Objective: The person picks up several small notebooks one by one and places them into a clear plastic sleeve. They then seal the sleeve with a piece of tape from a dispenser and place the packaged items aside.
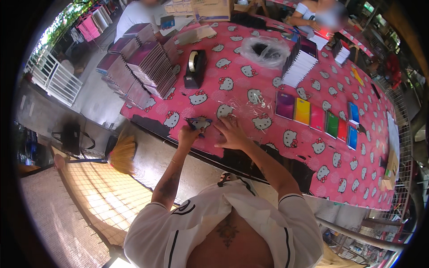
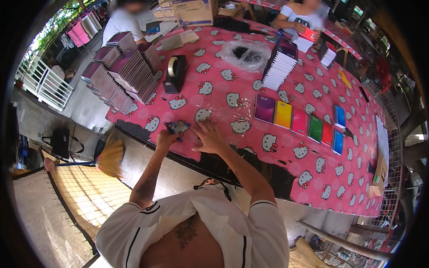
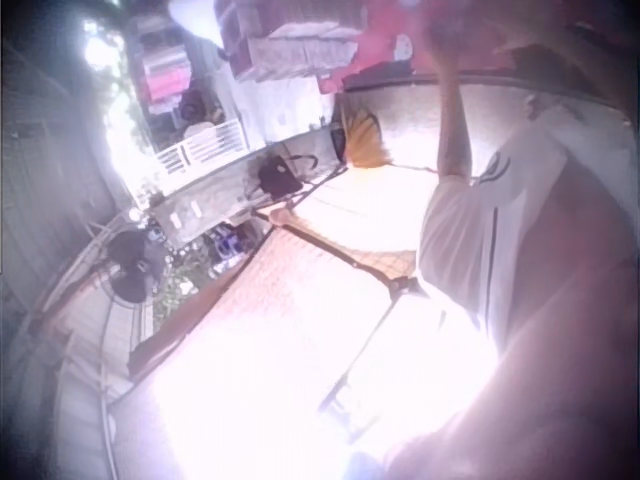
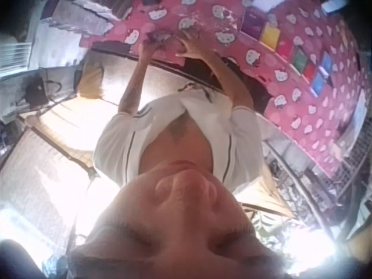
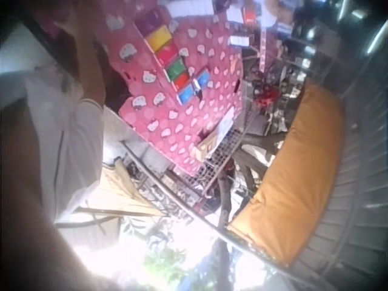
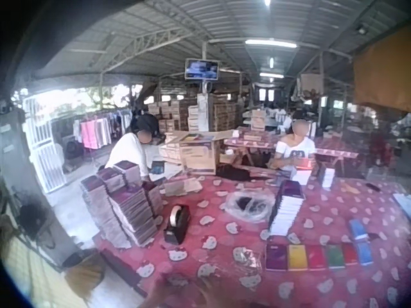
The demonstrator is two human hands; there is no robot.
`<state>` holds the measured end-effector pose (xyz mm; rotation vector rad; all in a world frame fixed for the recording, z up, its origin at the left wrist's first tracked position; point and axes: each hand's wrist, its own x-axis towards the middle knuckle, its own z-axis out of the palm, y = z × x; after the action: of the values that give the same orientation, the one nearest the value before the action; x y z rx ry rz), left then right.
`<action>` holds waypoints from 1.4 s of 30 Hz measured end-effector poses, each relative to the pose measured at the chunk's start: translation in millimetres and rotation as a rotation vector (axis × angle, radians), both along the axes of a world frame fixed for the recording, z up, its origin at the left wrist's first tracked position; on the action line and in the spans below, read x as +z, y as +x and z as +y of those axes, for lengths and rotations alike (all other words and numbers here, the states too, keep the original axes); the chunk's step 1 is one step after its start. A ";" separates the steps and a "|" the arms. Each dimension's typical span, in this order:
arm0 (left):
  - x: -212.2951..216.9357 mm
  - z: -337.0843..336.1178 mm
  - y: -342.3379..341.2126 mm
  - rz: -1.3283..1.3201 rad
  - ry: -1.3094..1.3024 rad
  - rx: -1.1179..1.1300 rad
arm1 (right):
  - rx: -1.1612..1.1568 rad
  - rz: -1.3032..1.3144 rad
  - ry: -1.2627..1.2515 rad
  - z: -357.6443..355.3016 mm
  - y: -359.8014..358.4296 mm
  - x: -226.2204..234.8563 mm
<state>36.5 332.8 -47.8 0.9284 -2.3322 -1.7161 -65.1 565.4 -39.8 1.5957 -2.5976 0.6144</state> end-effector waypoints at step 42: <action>60.8 574.3 -260.2 0.185 0.234 -0.864 | -0.844 -0.513 0.030 685.5 -126.2 19.6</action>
<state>-223.6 907.1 13.0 -0.3169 -2.6103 -2.2402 -191.3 1250.8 -20.1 0.2214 -3.2334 0.9596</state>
